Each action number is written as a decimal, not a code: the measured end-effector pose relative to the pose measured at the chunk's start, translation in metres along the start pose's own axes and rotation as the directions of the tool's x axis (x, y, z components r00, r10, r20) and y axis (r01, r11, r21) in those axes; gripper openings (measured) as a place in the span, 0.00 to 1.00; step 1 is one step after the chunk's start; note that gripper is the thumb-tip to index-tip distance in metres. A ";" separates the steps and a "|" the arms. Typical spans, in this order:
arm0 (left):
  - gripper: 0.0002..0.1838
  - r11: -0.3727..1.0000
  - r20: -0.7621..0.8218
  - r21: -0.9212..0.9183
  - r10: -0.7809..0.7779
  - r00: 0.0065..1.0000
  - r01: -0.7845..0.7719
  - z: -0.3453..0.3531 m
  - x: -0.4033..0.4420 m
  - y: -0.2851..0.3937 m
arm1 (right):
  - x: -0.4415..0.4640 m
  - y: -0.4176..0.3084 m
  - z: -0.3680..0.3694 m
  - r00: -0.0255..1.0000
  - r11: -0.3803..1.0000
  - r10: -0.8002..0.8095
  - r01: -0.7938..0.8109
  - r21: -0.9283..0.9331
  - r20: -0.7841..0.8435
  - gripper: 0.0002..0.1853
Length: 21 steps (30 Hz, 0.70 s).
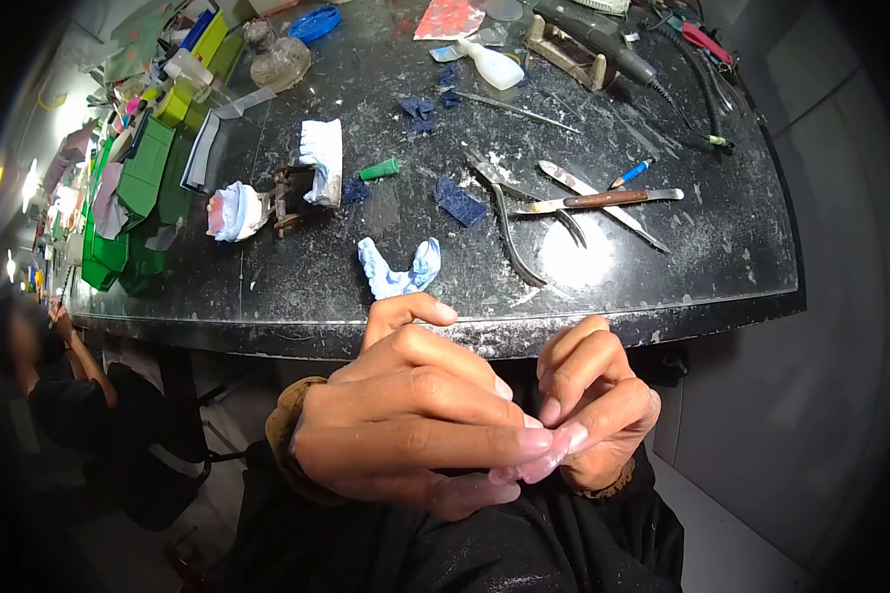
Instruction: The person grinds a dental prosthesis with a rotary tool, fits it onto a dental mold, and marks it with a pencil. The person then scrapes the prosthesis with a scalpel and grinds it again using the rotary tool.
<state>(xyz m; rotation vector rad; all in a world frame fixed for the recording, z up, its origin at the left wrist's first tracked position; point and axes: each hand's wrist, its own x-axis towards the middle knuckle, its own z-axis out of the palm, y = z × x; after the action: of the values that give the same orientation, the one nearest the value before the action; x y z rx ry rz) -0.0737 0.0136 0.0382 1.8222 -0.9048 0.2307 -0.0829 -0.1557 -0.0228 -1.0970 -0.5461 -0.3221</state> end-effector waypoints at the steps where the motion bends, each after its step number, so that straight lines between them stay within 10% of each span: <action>1: 0.11 1.000 -0.017 0.001 0.005 1.000 -0.005 0.002 -0.001 0.000 | 0.000 0.000 0.000 1.000 1.000 -0.004 0.004 0.004 0.002 0.11; 21: 0.11 0.999 -0.115 0.036 0.032 0.993 -0.028 0.006 -0.002 0.009 | 0.004 -0.009 0.006 0.999 0.998 0.031 -0.032 0.046 0.013 0.10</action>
<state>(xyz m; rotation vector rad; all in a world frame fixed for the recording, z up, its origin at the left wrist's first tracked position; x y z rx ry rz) -0.0821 0.0077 0.0409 1.8082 -0.8519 0.3692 -0.0855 -0.1544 -0.0116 -1.0624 -0.5442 -0.2745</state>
